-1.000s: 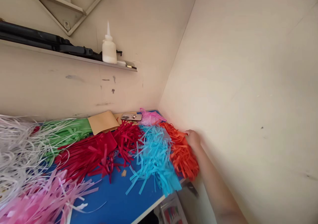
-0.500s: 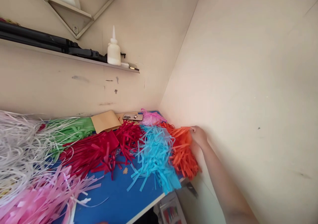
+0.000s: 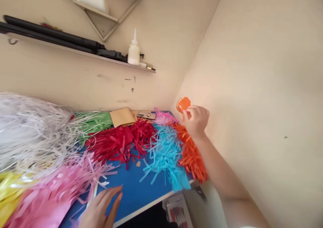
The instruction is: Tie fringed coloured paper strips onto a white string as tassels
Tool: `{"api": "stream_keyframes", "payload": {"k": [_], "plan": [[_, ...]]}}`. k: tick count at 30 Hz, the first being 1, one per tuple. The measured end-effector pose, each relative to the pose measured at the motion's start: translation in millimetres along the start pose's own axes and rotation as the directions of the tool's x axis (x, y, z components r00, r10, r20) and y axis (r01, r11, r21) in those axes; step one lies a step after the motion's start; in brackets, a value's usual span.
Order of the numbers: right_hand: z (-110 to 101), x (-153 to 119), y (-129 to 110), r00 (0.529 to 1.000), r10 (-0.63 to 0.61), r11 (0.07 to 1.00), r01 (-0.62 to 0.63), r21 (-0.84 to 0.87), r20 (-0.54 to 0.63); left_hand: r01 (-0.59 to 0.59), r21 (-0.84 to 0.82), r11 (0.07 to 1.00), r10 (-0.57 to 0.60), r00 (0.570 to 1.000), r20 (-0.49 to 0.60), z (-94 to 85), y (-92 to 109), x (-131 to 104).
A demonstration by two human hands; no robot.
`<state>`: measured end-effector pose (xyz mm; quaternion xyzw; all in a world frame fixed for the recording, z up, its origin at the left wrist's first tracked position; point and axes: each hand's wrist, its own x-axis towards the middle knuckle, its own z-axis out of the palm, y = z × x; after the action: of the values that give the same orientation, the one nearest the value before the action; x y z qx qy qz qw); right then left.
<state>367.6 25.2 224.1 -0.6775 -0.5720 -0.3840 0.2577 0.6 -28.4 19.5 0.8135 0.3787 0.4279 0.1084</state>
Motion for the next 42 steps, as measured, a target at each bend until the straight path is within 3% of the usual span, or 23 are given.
{"api": "stream_keyframes", "payload": {"k": [3, 5, 7, 10, 14, 18, 22, 26, 29, 31, 33, 35, 39, 42], "plan": [[5.4, -49.7, -91.8, 0.958, -0.284, 0.944, 0.272, 0.186, 0.047, -0.05, 0.104, 0.993, 0.07, 0.979, -0.192, 0.8, 32.9, 24.0], [5.3, -95.5, -146.3, 0.927, -0.371, 0.884, 0.332, 0.328, 0.06, -0.004, 0.231, 0.973, 0.081, 0.943, -0.323, 9.5, 40.4, 28.8], [4.6, -140.9, -185.0, 0.913, -0.394, 0.815, 0.293, 0.5, 0.107, -0.023, 0.335, 0.942, 0.136, 0.939, -0.316, 18.1, 34.1, 25.2], [5.7, -193.0, -210.3, 0.934, -0.323, 0.772, 0.166, 0.613, 0.154, -0.055, 0.355, 0.933, 0.131, 0.972, -0.193, 22.1, 11.3, 12.1], [14.7, -225.9, -205.1, 0.938, -0.246, 0.767, 0.035, 0.64, 0.243, -0.003, 0.27, 0.963, 0.039, 0.991, -0.127, 13.0, -6.7, 0.1], [22.1, -228.7, -192.1, 0.951, -0.166, 0.742, -0.055, 0.668, 0.263, 0.029, 0.326, 0.945, 0.023, 0.988, -0.152, 11.4, -7.0, 5.3], [13.8, -217.3, -187.2, 0.971, -0.157, 0.697, -0.022, 0.717, 0.181, 0.071, 0.437, 0.897, 0.035, 0.973, -0.23, 11.3, -19.7, 19.4], [8.2, -219.6, -178.3, 0.978, -0.156, 0.704, 0.011, 0.71, 0.14, 0.103, 0.503, 0.858, 0.068, 0.948, -0.31, -18.5, -38.0, 12.3], [9.3, -234.9, -172.5, 0.962, -0.193, 0.712, 0.001, 0.702, 0.195, 0.185, 0.554, 0.812, -0.106, 0.979, -0.172, -46.0, -24.2, -13.2], [9.5, -246.1, -174.6, 0.948, -0.215, 0.712, -0.012, 0.702, 0.234, 0.166, 0.531, 0.831, -0.156, 0.986, -0.064, -51.1, -1.7, -30.0], [8.8, -254.4, -181.2, 0.941, -0.233, 0.706, -0.011, 0.708, 0.246, 0.017, 0.48, 0.877, -0.074, 0.992, 0.099, -40.1, 20.0, -39.2], [8.8, -259.5, -188.1, 0.933, -0.254, 0.703, -0.003, 0.711, 0.254, -0.172, 0.402, 0.899, 0.054, 0.956, 0.288, -16.5, 29.8, -39.5], [16.8, -265.0, -178.5, 0.893, -0.327, 0.722, 0.024, 0.691, 0.311, -0.165, 0.365, 0.916, 0.024, 0.932, 0.361, 29.7, 7.9, -32.5], [19.7, -261.6, -138.3, 0.859, -0.324, 0.795, 0.02, 0.606, 0.396, -0.203, 0.366, 0.908, 0.032, 0.906, 0.422, 40.6, -12.4, -35.8]]}}
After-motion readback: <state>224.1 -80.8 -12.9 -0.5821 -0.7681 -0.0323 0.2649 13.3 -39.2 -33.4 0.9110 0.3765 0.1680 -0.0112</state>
